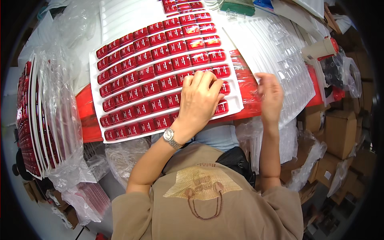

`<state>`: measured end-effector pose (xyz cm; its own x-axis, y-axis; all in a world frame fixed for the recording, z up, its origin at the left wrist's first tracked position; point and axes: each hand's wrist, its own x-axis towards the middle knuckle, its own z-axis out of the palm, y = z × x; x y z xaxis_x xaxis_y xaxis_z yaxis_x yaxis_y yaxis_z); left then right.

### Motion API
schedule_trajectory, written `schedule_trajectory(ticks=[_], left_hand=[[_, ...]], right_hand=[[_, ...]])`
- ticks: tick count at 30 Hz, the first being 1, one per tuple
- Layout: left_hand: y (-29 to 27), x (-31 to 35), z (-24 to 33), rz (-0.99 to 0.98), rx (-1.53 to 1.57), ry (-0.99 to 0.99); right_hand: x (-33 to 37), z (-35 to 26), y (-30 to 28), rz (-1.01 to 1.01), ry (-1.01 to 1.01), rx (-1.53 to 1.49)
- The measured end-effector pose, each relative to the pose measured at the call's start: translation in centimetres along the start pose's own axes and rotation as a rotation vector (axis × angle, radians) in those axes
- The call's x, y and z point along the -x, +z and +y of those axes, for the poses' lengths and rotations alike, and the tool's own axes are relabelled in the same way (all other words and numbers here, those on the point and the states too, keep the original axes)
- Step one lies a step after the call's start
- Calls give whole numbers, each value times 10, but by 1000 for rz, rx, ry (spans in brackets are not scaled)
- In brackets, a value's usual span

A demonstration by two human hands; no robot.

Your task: Sort small red plastic items into a tray and package them into individual plastic bags.

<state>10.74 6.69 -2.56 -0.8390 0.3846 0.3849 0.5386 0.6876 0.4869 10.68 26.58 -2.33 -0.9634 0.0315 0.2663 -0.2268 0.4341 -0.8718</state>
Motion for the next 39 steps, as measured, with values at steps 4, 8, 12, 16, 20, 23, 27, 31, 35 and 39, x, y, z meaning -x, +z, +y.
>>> schedule_trajectory(ticks=[4,8,12,16,20,23,27,31,35,39], left_hand=[[-18,24,20,37,-33,16],[-16,40,19,-22,-59,0],[-16,39,18,0,-58,12],[-20,37,18,-46,8,-55],[-20,30,21,-77,113,-138],[-21,31,18,32,306,-136],[-23,35,17,-76,1322,-419],[-20,43,11,-148,1146,-375],[-20,42,17,-162,1108,-400],[-20,40,26,-153,1077,-368]], right_hand=[[7,13,-23,316,488,-870],[16,17,-18,60,417,-1144],[0,-6,-11,89,359,-1128],[17,-23,0,37,292,-842],[23,-21,20,-77,113,-863],[23,-26,24,-153,98,-1027],[19,-40,25,-447,75,-1127],[9,-44,18,-698,56,-978],[21,-42,12,-690,271,-1003],[20,-53,19,-589,243,-1111]])
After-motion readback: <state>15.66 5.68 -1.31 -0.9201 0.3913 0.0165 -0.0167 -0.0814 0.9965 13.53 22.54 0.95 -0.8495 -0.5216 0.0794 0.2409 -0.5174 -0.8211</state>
